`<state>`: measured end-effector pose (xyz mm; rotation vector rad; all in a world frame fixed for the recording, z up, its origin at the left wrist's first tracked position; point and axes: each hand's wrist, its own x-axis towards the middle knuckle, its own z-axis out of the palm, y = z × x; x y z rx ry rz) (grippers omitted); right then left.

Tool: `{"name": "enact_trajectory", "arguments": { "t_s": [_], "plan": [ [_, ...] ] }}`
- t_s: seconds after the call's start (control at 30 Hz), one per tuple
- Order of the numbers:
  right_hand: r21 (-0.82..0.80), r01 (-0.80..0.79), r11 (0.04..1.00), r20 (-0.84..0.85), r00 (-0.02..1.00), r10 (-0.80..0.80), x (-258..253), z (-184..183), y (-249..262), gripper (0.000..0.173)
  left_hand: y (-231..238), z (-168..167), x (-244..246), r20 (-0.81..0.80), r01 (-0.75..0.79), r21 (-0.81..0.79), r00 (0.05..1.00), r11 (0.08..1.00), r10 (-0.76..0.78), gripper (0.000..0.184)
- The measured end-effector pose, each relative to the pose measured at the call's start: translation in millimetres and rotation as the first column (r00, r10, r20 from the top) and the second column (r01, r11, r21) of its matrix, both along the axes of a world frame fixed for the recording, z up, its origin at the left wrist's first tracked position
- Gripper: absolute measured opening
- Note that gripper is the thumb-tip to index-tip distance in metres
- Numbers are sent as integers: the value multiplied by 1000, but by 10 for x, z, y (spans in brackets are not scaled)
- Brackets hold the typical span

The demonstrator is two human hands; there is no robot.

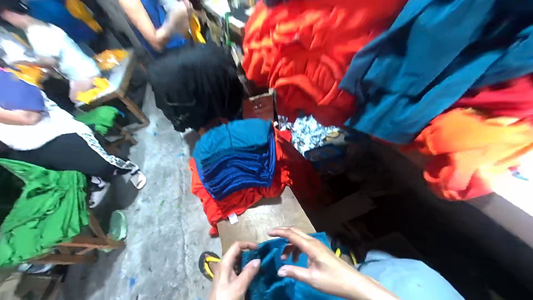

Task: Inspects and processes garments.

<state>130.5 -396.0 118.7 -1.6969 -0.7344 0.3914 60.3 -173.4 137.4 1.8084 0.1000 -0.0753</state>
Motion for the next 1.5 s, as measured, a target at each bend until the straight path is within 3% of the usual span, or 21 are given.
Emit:
{"name": "enact_trajectory", "arguments": {
  "t_s": [0.1, 0.23, 0.33, 0.47, 0.6, 0.73, 0.83, 1.17, 1.27, 1.37, 1.5],
  "plan": [
    [139, 36, 990, 104, 993, -51, 50, 630, 239, 46, -208, 706, 317, 123, 79, -33, 990, 996, -75, 26],
    [197, 142, 970, 254, 948, -190, 245, 1466, 149, 32, -191, 1736, 494, -29, 146, -294, 986, 944, -162, 21],
    [192, 119, 974, 326, 929, -178, 261, 1983, 65, 25, -180, 2088, 487, 46, 250, -311, 968, 917, -248, 23],
    [183, 99, 978, 287, 946, -150, 179, 2354, 62, 19, -315, 2417, 319, 159, 147, -236, 981, 961, -111, 16],
    [156, 95, 983, 497, 853, -161, 248, 2418, 4, 11, -291, 2432, 240, 218, 24, -253, 975, 967, 33, 7],
    [31, 191, 981, 374, 908, -188, 283, 2618, -189, 12, -23, 2355, 195, 208, -193, -320, 941, 928, 268, 15],
    [51, 245, 968, 325, 913, -248, 364, 2626, -326, 10, 159, 2365, 180, 149, -312, -390, 907, 866, 393, 20],
    [25, 246, 969, 436, 869, -232, 260, 2454, -497, 12, 178, 2289, 94, 136, -293, -391, 919, 873, 369, 18],
    [20, 283, 959, 442, 858, -262, 276, 2440, -534, 12, 220, 2254, 38, 218, -144, -348, 949, 926, 229, 19],
    [36, 291, 956, 360, 889, -284, 301, 2418, -562, 9, 266, 2220, -9, 264, -42, -190, 960, 981, 92, 41],
    [24, 208, 978, 98, 973, -210, 305, 2373, -548, 11, 255, 2207, -53, 306, -95, -113, 944, 989, 125, 24]
  ]
}}
